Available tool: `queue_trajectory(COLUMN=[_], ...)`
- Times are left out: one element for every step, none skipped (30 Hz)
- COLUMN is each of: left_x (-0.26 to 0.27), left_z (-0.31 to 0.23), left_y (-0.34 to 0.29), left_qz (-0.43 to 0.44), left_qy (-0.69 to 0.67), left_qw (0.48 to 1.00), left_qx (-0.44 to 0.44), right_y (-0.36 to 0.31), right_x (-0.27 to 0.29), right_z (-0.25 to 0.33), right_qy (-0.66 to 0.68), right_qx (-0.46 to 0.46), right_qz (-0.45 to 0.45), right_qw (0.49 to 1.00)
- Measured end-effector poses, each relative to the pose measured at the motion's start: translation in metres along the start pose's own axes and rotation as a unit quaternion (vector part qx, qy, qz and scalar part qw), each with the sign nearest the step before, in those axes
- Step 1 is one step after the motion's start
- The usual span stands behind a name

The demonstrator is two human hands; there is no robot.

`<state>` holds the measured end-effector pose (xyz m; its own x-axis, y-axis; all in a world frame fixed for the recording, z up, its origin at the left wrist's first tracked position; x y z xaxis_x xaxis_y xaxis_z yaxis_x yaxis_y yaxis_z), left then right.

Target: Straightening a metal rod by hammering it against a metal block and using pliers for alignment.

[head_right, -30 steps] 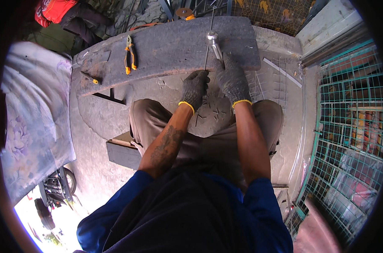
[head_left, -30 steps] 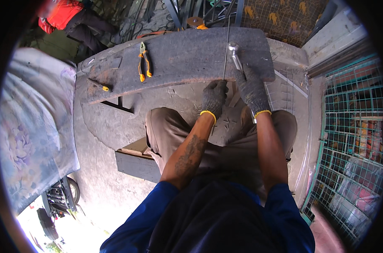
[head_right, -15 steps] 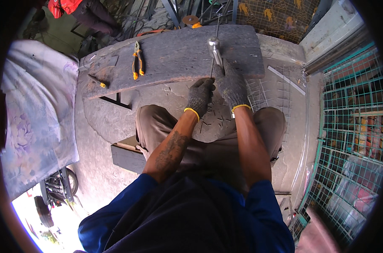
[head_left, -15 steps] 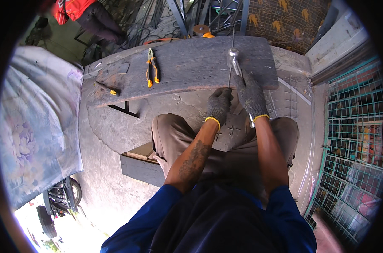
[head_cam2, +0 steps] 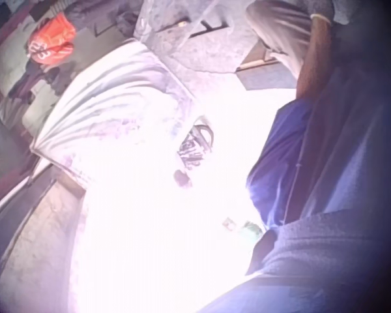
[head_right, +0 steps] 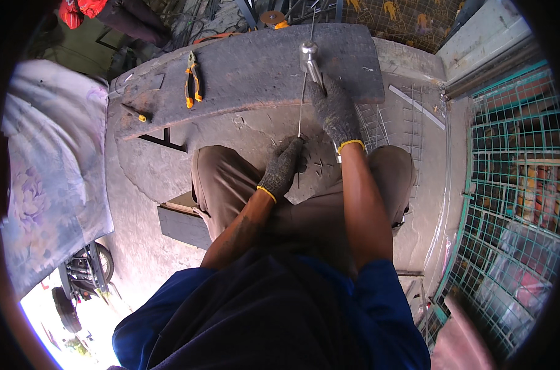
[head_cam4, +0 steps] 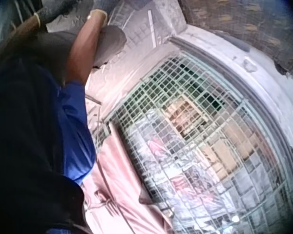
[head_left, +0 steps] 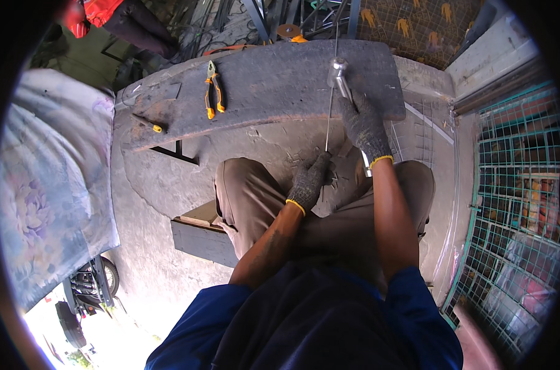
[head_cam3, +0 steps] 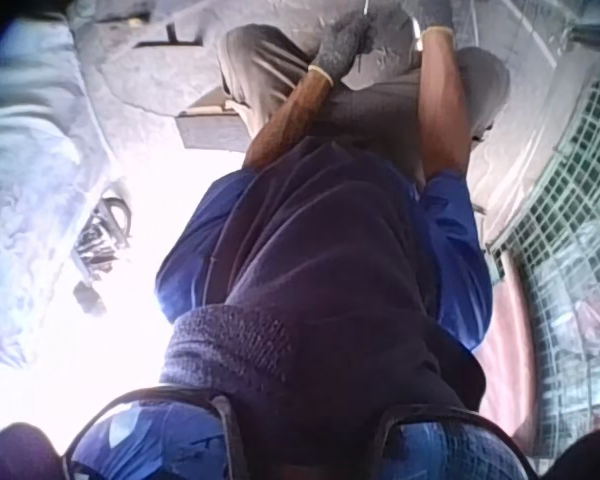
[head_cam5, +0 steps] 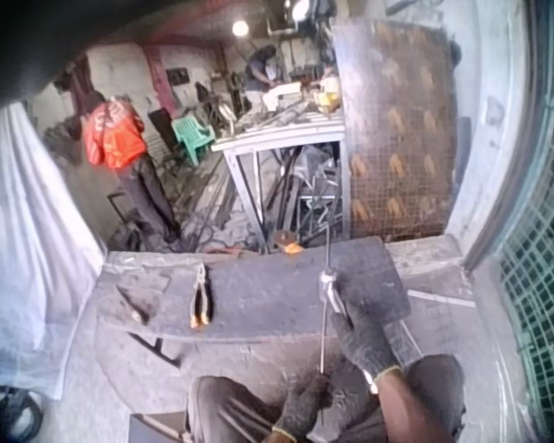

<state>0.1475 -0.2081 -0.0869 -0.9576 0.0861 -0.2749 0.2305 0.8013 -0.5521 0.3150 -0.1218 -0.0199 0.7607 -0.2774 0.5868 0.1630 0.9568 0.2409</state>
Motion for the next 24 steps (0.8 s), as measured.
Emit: queue_trajectory(left_x=[0.000, 0.000, 0.002, 0.003, 0.004, 0.003, 0.002, -0.001, -0.006, -0.011, -0.015, -0.016, -0.017, -0.018, -0.020, -0.021, -0.022, -0.024, -0.026, -0.026, -0.027, -0.027, -0.029, -0.029], left_z=[0.002, 0.004, 0.004, 0.004, 0.004, 0.004, 0.003, 0.001, -0.006, -0.013, -0.017, -0.021, -0.024, -0.027, -0.030, -0.033, -0.036, -0.038, -0.041, -0.043, -0.044, -0.045, -0.044, -0.042], left_y=[-0.001, -0.002, -0.002, -0.001, 0.000, 0.002, 0.003, 0.005, 0.006, 0.007, 0.007, 0.008, 0.010, 0.012, 0.015, 0.016, 0.017, 0.017, 0.016, 0.016, 0.017, 0.017, 0.016, 0.017], left_qz=[0.003, 0.005, -0.004, -0.011, -0.011, -0.026, -0.041, -0.037, -0.027, -0.016, -0.016, -0.030, -0.044, -0.046, -0.061, -0.076, -0.077, -0.072, -0.068, -0.069, -0.063, -0.057, -0.056, -0.065], left_qy=[0.019, 0.017, 0.022, 0.028, 0.027, 0.043, 0.060, 0.060, 0.033, 0.006, 0.005, -0.001, -0.006, -0.007, 0.017, 0.042, 0.040, 0.043, 0.046, 0.045, 0.053, 0.060, 0.060, 0.026], left_qw=[1.000, 1.000, 1.000, 0.999, 0.999, 0.998, 0.997, 0.997, 0.998, 0.998, 0.998, 0.997, 0.997, 0.997, 0.995, 0.993, 0.993, 0.994, 0.994, 0.994, 0.993, 0.993, 0.993, 0.995], left_qx=[-0.009, -0.006, -0.022, -0.038, -0.037, -0.026, -0.013, -0.013, -0.038, -0.063, -0.062, -0.065, -0.068, -0.068, -0.075, -0.082, -0.082, -0.076, -0.071, -0.071, -0.080, -0.090, -0.090, -0.069], right_y=[-0.001, -0.003, -0.003, -0.004, -0.005, -0.006, -0.006, -0.006, -0.007, -0.007, -0.008, -0.007, -0.007, -0.007, -0.009, -0.011, -0.011, -0.011, -0.011, -0.010, -0.008, -0.004, -0.002, -0.001], right_x=[-0.003, -0.005, -0.004, -0.001, 0.000, 0.001, 0.000, 0.001, 0.003, 0.007, 0.011, 0.015, 0.020, 0.024, 0.026, 0.029, 0.029, 0.027, 0.024, 0.023, 0.021, 0.017, 0.012, 0.007], right_z=[-0.004, -0.007, 0.002, 0.012, 0.017, 0.011, 0.001, -0.009, -0.009, -0.008, -0.006, 0.002, 0.014, 0.025, 0.031, 0.037, 0.041, 0.042, 0.043, 0.042, 0.040, 0.034, 0.028, 0.027], right_qy=[0.057, 0.114, 0.113, 0.156, 0.198, 0.196, 0.159, 0.122, 0.120, 0.092, 0.063, 0.063, 0.053, 0.044, 0.043, 0.050, 0.058, 0.058, 0.052, 0.046, 0.046, -0.014, -0.073, -0.072], right_qx=[-0.077, -0.153, -0.153, -0.236, -0.316, -0.316, -0.279, -0.240, -0.241, -0.187, -0.133, -0.131, -0.102, -0.073, -0.073, -0.046, -0.019, -0.019, -0.004, 0.011, 0.012, -0.043, -0.097, -0.096], right_qz=[0.027, 0.053, 0.056, 0.082, 0.106, 0.102, 0.081, 0.060, 0.061, 0.046, 0.032, 0.034, 0.012, -0.010, -0.010, -0.033, -0.055, -0.054, -0.070, -0.086, -0.086, -0.006, 0.073, 0.073], right_qw=[0.995, 0.980, 0.980, 0.956, 0.922, 0.923, 0.944, 0.961, 0.961, 0.977, 0.989, 0.989, 0.993, 0.996, 0.996, 0.997, 0.997, 0.997, 0.996, 0.995, 0.995, 0.999, 0.990, 0.990])
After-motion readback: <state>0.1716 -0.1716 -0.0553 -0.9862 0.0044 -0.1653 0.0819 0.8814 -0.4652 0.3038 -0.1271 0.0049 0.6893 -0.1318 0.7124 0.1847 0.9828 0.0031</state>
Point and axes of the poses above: each hand's wrist, its own y-axis towards the middle knuckle, its own x-axis out of the back of the hand, z = x × y, the point moved 2 cm from there along y, towards the middle knuckle
